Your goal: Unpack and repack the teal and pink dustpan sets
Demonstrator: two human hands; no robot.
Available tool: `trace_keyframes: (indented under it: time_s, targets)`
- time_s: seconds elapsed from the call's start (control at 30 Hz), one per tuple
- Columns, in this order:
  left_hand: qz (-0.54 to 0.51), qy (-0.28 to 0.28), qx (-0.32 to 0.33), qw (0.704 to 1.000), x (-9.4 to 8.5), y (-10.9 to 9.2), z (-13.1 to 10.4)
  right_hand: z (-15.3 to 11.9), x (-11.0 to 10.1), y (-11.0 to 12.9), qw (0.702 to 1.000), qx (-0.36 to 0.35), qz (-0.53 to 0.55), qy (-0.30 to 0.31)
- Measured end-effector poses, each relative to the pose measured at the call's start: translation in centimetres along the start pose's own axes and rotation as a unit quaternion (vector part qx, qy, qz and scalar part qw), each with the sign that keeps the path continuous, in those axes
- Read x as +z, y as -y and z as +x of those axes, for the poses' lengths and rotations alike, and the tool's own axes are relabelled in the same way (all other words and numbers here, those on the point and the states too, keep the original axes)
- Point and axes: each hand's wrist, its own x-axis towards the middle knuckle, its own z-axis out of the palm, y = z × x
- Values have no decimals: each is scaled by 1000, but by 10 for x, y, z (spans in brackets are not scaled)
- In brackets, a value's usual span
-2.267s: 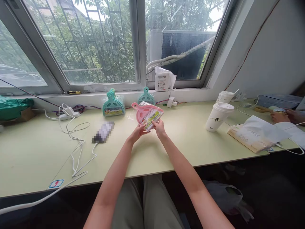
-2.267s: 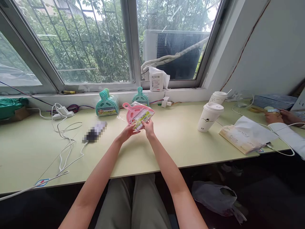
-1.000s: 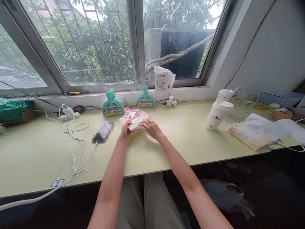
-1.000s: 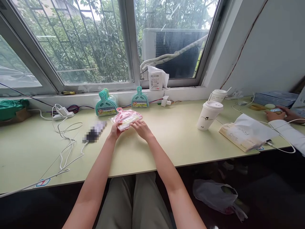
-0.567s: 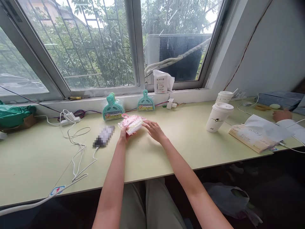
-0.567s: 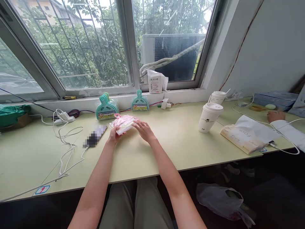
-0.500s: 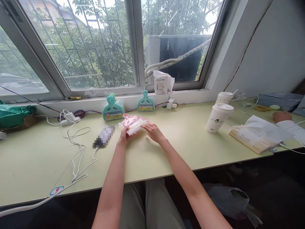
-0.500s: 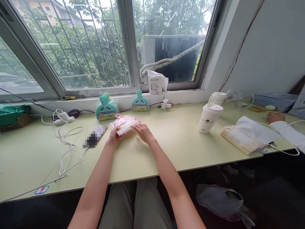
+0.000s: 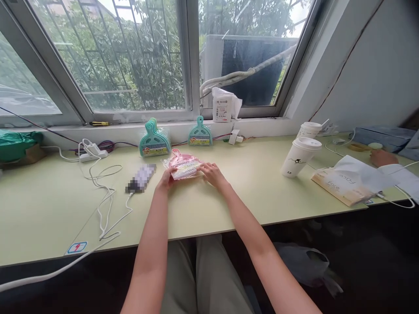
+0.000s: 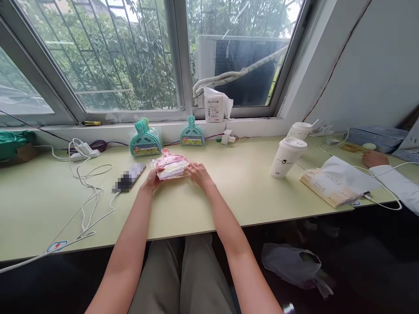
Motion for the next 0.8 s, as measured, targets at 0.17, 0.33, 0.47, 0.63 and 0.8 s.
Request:
trace_keyframes:
  time_s: [0.17,0.33,0.47,0.63,0.8]
  targets:
    - [22,50,-34,998,-1,-2,-5,-3,5,-10,996,71,52,-21]
    - [18,62,-6,998,-6,-1,-4,-2,3,-14,979,104,132,-115]
    - [34,109,-39,993,-3,0,-6,1,2,-11,972,134,167,-96]
    - [57,130,-57,988,-1,-4,-14,-1,-7,-12,978,134,118,-103]
    - [71,150,-62,984,-1,-5,-15,0,-2,-19,950,200,190,-144]
